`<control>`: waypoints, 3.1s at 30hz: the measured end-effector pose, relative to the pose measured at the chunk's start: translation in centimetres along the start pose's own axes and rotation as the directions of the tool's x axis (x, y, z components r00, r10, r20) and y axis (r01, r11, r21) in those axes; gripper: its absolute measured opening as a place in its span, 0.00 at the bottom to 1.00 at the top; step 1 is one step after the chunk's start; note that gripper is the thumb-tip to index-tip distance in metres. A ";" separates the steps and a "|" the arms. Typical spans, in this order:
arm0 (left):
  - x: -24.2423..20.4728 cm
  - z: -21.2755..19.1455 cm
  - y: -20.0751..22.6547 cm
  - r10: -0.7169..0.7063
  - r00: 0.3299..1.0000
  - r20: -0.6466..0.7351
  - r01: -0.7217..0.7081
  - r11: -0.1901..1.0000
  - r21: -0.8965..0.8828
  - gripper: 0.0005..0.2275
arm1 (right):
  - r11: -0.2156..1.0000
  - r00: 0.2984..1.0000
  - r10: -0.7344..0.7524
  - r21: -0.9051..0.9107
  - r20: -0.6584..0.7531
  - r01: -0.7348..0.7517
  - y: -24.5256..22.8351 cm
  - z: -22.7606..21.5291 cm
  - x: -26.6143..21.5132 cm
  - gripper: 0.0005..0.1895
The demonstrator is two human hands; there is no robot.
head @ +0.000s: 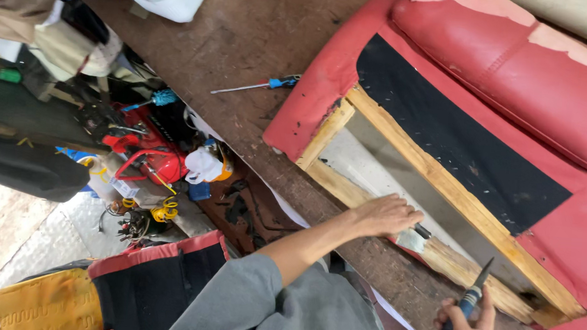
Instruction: The person removes staples and fasteners from the wooden frame of a red vinyl seat using a screwdriver and pliers.
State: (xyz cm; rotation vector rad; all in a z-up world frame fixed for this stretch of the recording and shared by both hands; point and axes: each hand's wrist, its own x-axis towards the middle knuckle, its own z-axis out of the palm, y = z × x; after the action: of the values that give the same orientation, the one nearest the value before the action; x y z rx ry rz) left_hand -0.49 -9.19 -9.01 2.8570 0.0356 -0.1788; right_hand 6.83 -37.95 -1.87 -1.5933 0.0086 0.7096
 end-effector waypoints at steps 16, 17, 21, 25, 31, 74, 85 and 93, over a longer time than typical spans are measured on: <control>-8.6 -7.6 -3.0 -0.065 0.886 -0.458 -0.021 0.983 -0.180 0.18 | 1.000 1.000 -0.020 -0.024 -0.010 0.020 -3.3 7.8 -3.2 0.47; -8.6 -7.5 -3.0 -0.060 0.885 -0.463 -0.035 0.980 -0.195 0.19 | 1.000 0.999 -0.008 -0.019 -0.038 0.007 -3.3 8.7 -4.0 0.47; -9.7 -7.6 -2.8 -0.084 0.879 -0.470 -0.053 0.961 -0.271 0.19 | 0.999 0.991 0.023 -0.025 -0.134 -0.027 -3.1 12.8 -6.3 0.46; -10.6 -8.8 -2.9 -0.061 0.895 -0.442 -0.092 0.944 -0.317 0.19 | 0.992 0.994 0.025 0.128 -0.110 -0.011 -2.7 15.6 -8.5 0.45; -11.6 -10.3 -3.7 -0.016 0.877 -0.480 -0.178 0.918 -0.355 0.18 | 0.997 0.992 0.003 0.072 -0.130 0.006 -3.2 17.7 -10.0 0.46; -7.7 -2.6 -5.5 -0.017 0.992 -0.122 -0.012 0.974 -0.228 0.18 | 1.000 0.993 0.019 -0.016 0.116 -0.017 -1.2 16.8 -5.6 0.43; -3.3 -2.5 -7.6 -0.292 0.942 -0.166 0.247 0.937 -0.249 0.31 | 0.992 0.995 0.009 0.130 -0.102 0.005 -0.5 14.5 -5.6 0.42; -4.5 -4.4 -6.8 -0.287 0.952 -0.108 0.249 0.928 -0.278 0.32 | 0.992 0.990 0.060 0.122 -0.125 -0.044 2.0 12.7 -8.3 0.45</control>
State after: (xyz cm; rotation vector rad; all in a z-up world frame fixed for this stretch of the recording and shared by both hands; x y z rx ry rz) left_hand -4.70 -1.43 -6.12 2.5832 0.4494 -0.0146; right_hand -6.17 -30.15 0.26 -1.5268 0.1847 0.6339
